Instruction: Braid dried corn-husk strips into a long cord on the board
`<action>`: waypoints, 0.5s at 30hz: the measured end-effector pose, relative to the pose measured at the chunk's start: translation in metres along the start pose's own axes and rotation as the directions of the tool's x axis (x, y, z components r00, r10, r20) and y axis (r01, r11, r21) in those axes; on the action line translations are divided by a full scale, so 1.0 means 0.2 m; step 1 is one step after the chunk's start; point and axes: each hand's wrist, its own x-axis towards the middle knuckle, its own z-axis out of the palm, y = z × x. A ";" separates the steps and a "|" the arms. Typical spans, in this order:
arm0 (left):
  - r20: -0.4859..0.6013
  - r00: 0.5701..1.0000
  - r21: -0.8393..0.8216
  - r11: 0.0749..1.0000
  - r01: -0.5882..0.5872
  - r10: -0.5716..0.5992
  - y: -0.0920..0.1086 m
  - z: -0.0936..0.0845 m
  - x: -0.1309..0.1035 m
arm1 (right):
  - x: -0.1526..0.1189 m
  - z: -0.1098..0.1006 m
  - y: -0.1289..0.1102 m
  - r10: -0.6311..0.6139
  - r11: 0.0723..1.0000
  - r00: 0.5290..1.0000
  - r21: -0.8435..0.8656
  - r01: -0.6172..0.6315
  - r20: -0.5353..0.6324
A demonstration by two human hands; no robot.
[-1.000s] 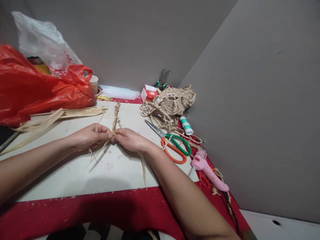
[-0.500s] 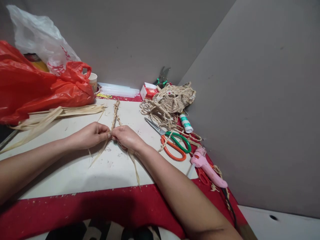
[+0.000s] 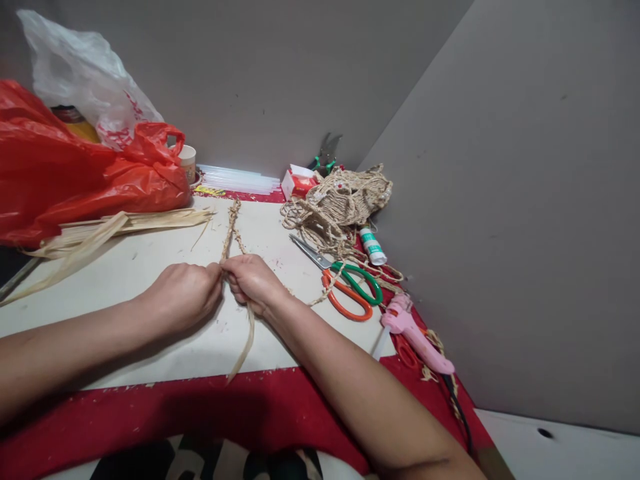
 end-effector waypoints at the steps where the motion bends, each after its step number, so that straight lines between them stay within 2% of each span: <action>1: 0.011 1.000 0.022 1.000 -0.004 0.004 0.01 0.01 0.00 | 0.00 0.00 0.00 -0.010 1.000 1.000 -0.004 0.010 -0.009; 6: 0.044 0.996 0.042 0.996 -0.075 0.073 0.05 0.02 -0.03 | -0.01 0.01 0.01 -0.029 0.999 1.000 -0.024 0.028 -0.012; 9: 0.042 0.986 -0.086 0.983 -0.159 0.163 0.02 -0.01 -0.03 | 0.00 -0.01 0.00 -0.015 1.000 1.000 0.021 0.014 0.023; 11: -0.065 0.991 -0.220 0.967 -0.128 0.116 -0.03 -0.05 -0.01 | 0.00 -0.02 -0.01 -0.021 0.998 0.998 0.059 0.017 0.061; 13: -0.217 0.976 -0.389 0.919 -0.069 -0.019 -0.09 -0.06 0.04 | 0.01 -0.03 -0.02 -0.014 0.997 0.995 0.083 0.005 0.103; 14: -0.252 0.965 -0.489 0.871 -0.057 -0.078 -0.11 -0.06 0.06 | 0.01 -0.04 -0.03 -0.004 0.996 0.993 0.088 -0.006 0.118; 15: -0.232 0.966 -0.602 0.796 -0.054 -0.110 -0.12 -0.05 0.08 | 0.01 -0.04 -0.03 0.004 0.996 0.992 0.087 -0.015 0.128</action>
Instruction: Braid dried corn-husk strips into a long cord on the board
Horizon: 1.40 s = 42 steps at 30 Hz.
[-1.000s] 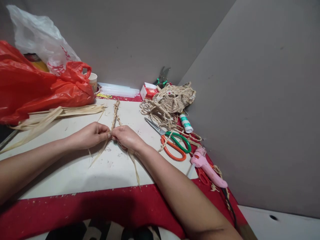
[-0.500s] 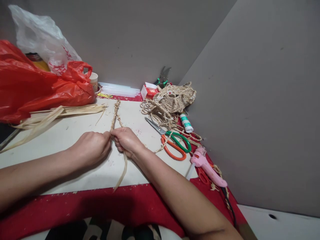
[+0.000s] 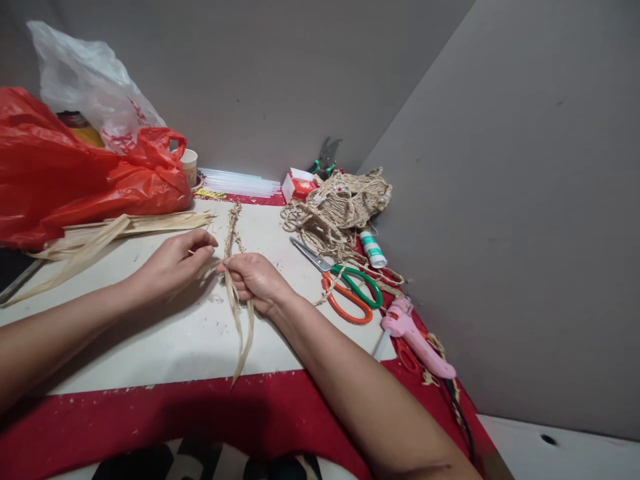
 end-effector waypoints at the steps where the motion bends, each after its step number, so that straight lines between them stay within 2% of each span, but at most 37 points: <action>1: 0.045 0.998 -0.147 0.988 0.053 -0.046 -0.01 0.01 0.02 | 0.00 0.00 0.00 0.009 1.000 1.000 -0.006 -0.009 0.009; 3: 0.241 0.962 -0.404 0.888 0.220 -0.129 -0.02 0.04 0.03 | 0.00 -0.01 0.00 0.020 0.999 0.999 -0.029 -0.019 0.033; 5: 0.382 0.907 -0.501 0.785 0.364 -0.176 -0.02 0.06 0.03 | 0.00 -0.02 0.00 0.025 0.998 0.998 -0.050 -0.022 0.055; 6: 0.399 0.897 -0.504 0.771 0.390 -0.193 -0.02 0.07 0.03 | 0.00 -0.03 -0.01 0.027 0.998 0.998 -0.059 -0.023 0.062; 8: 0.370 0.907 -0.462 0.806 0.369 -0.203 -0.02 0.07 0.03 | 0.00 -0.04 -0.01 0.030 0.997 0.997 -0.080 -0.024 0.071; 10: 0.322 0.930 -0.398 0.866 0.302 -0.176 -0.03 0.06 0.03 | -0.01 -0.04 -0.02 0.036 0.991 0.997 -0.129 -0.027 0.071; 14: 0.276 0.959 -0.244 0.961 0.129 -0.058 -0.05 0.03 0.05 | -0.01 -0.05 -0.03 -0.015 0.934 1.000 -0.358 0.023 0.024; 16: 0.276 0.961 -0.192 0.978 0.076 -0.021 -0.05 0.02 0.05 | -0.01 -0.06 -0.03 -0.094 0.847 0.995 -0.523 0.094 0.027; 18: 0.290 0.957 -0.200 0.975 0.094 -0.033 -0.05 0.02 0.06 | 0.00 -0.07 -0.03 -0.189 0.718 0.980 -0.673 0.179 0.058; 20: 0.326 0.942 -0.256 0.951 0.175 -0.085 -0.05 0.02 0.06 | 0.00 -0.06 -0.03 -0.271 0.576 0.959 -0.784 0.232 0.085; 23: 0.400 0.904 -0.359 0.882 0.305 -0.150 -0.05 0.04 0.06 | -0.02 -0.05 -0.03 -0.341 0.402 0.935 -0.883 0.242 0.101; 27: 0.422 0.889 -0.441 0.816 0.372 -0.177 -0.06 0.07 0.06 | -0.05 -0.04 -0.06 -0.321 0.277 0.934 -0.928 0.250 0.156; 31: 0.362 0.914 -0.396 0.857 0.331 -0.186 -0.07 0.07 0.05 | -0.07 -0.06 -0.09 -0.288 0.175 0.943 -0.960 0.220 0.164; 33: 0.338 0.922 -0.379 0.870 0.317 -0.189 -0.07 0.08 0.05 | -0.07 -0.06 -0.10 -0.279 0.180 0.949 -0.963 0.201 0.146; 39: 0.282 0.947 -0.385 0.886 0.257 -0.152 -0.07 0.10 0.03 | -0.10 0.00 -0.08 -0.305 0.310 0.950 -0.935 0.171 0.072; 42: 0.256 0.959 -0.383 0.899 0.213 -0.119 -0.07 0.11 0.03 | -0.11 0.03 -0.08 -0.211 0.503 0.977 -0.858 0.104 -0.005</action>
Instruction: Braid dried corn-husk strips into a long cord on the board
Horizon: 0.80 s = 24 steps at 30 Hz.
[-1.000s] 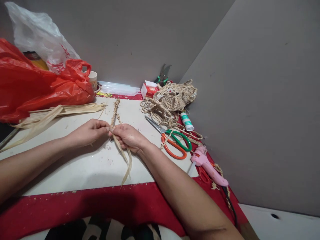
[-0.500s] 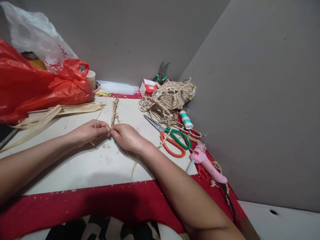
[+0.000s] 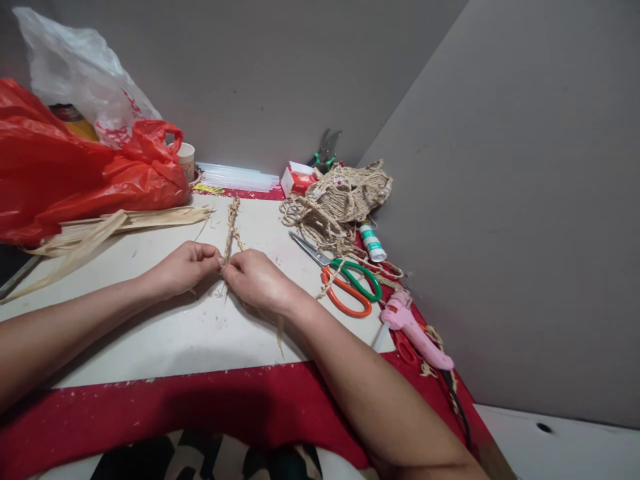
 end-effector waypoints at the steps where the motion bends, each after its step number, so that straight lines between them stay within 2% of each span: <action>1: 0.000 1.000 0.009 1.000 -0.012 0.012 0.00 0.00 0.00 | 0.00 0.00 -0.01 0.047 0.994 0.998 0.098 -0.050 0.034; 4: -0.004 0.999 0.053 0.997 -0.051 0.051 0.01 0.00 0.00 | 0.01 -0.02 -0.01 0.131 0.893 0.985 0.418 -0.168 0.116; 7: -0.034 0.993 0.115 0.987 -0.108 0.112 0.02 -0.01 -0.01 | 0.04 -0.03 0.00 0.203 0.668 0.959 0.688 -0.283 0.198; 9: -0.045 0.990 0.128 0.983 -0.129 0.135 0.01 0.00 -0.01 | 0.05 -0.02 0.01 0.231 0.542 0.942 0.772 -0.331 0.242; 10: -0.042 0.990 0.112 0.985 -0.129 0.135 0.01 0.00 -0.01 | 0.05 0.00 0.01 0.229 0.539 0.942 0.774 -0.332 0.244; 11: -0.032 0.992 0.079 0.989 -0.122 0.125 0.01 0.00 -0.01 | 0.04 0.01 0.01 0.222 0.583 0.946 0.746 -0.321 0.234; 13: -0.006 0.997 -0.033 0.996 -0.080 0.080 0.01 0.00 -0.01 | 0.02 0.06 0.00 0.208 0.750 0.965 0.607 -0.263 0.160; 15: 0.016 1.000 -0.164 0.986 -0.004 0.007 0.02 0.01 -0.01 | 0.00 0.10 0.00 0.154 0.918 0.987 0.364 -0.160 0.046; 17: 0.028 0.997 -0.272 0.959 0.077 -0.072 0.03 0.02 -0.02 | -0.01 0.13 0.00 0.053 0.997 0.996 0.062 -0.048 -0.075; 18: 0.036 0.994 -0.312 0.944 0.106 -0.100 0.03 0.02 -0.02 | -0.02 0.13 -0.01 -0.004 0.996 0.993 -0.092 -0.007 -0.117; 20: 0.054 0.990 -0.362 0.921 0.140 -0.129 0.04 0.02 -0.02 | -0.03 0.13 -0.01 -0.086 0.937 0.984 -0.347 0.027 -0.155; 22: 0.072 0.988 -0.378 0.913 0.155 -0.138 0.04 0.02 -0.02 | -0.04 0.13 -0.02 -0.119 0.868 0.982 -0.496 0.031 -0.147; 24: 0.086 0.987 -0.379 0.911 0.159 -0.137 0.04 0.02 -0.02 | -0.06 0.10 -0.04 -0.131 0.827 0.988 -0.558 0.065 -0.078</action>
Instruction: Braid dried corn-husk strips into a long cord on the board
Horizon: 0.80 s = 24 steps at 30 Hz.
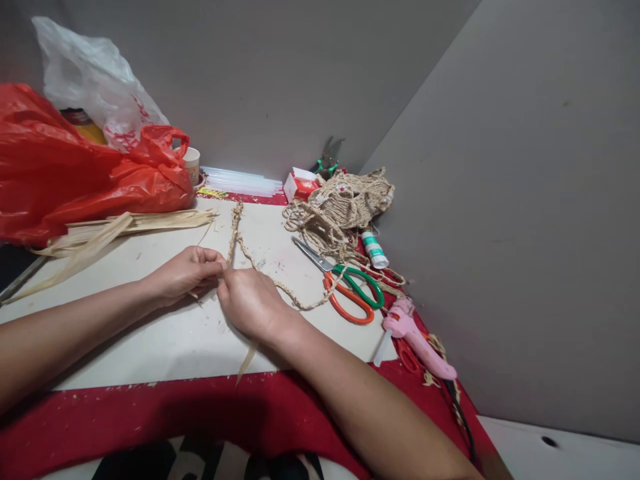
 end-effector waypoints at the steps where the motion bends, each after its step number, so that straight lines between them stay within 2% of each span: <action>1: 0.007 1.000 -0.003 1.000 0.000 0.000 0.00 0.00 0.00 | -0.01 -0.03 0.00 -0.041 0.999 0.998 0.000 0.042 0.046; 2: 0.016 1.000 -0.008 1.000 -0.002 0.002 0.00 -0.01 0.00 | -0.03 -0.06 0.00 -0.099 0.995 0.989 0.023 0.097 0.107; 4: 0.034 0.999 -0.025 1.000 -0.005 0.006 0.01 -0.02 0.00 | -0.05 -0.13 0.01 -0.239 0.968 0.939 0.133 0.211 0.246; 5: 0.042 0.999 -0.035 0.999 -0.006 0.008 0.01 -0.03 0.00 | -0.06 -0.17 0.02 -0.286 0.951 0.912 0.205 0.232 0.294; 6: 0.052 0.999 -0.048 0.999 -0.007 0.010 0.01 -0.04 0.00 | -0.06 -0.20 0.03 -0.295 0.938 0.907 0.270 0.216 0.299; 7: 0.062 0.998 -0.061 0.998 -0.009 0.012 0.01 -0.04 0.01 | -0.06 -0.22 0.05 -0.253 0.934 0.935 0.315 0.170 0.247; 9: 0.086 0.996 -0.083 0.997 -0.004 0.012 0.02 -0.05 0.01 | -0.02 -0.23 0.09 -0.070 0.924 0.998 0.377 0.063 0.003; 10: 0.100 0.995 -0.090 0.996 0.000 0.009 0.01 -0.05 0.01 | 0.00 -0.21 0.11 0.025 0.912 0.991 0.409 0.033 -0.134; 11: 0.111 0.994 -0.095 0.996 0.003 0.008 0.01 -0.06 0.01 | 0.03 -0.18 0.12 0.078 0.893 0.972 0.449 0.030 -0.221; 12: 0.119 0.993 -0.096 0.995 0.003 0.008 0.01 -0.05 0.01 | 0.05 -0.15 0.13 0.090 0.860 0.969 0.509 0.041 -0.230; 14: 0.142 0.990 -0.084 0.996 -0.011 0.023 -0.01 -0.05 0.02 | 0.10 -0.07 0.15 0.062 0.761 0.996 0.649 -0.009 -0.059; 16: 0.147 0.988 -0.064 0.997 -0.033 0.042 -0.02 -0.05 0.02 | 0.14 -0.01 0.16 0.021 0.683 0.993 0.724 -0.098 0.114; 17: 0.145 0.988 -0.057 0.997 -0.042 0.050 -0.02 -0.05 0.03 | 0.15 0.02 0.16 0.014 0.666 0.989 0.736 -0.119 0.148; 21: 0.130 0.991 -0.022 0.999 -0.024 0.026 -0.03 -0.04 0.03 | 0.17 0.03 0.19 -0.007 0.698 0.992 0.711 -0.085 0.125; 24: 0.158 0.987 0.017 1.000 -0.008 0.005 -0.02 -0.04 0.03 | 0.17 0.01 0.21 -0.059 0.712 0.983 0.698 -0.080 0.173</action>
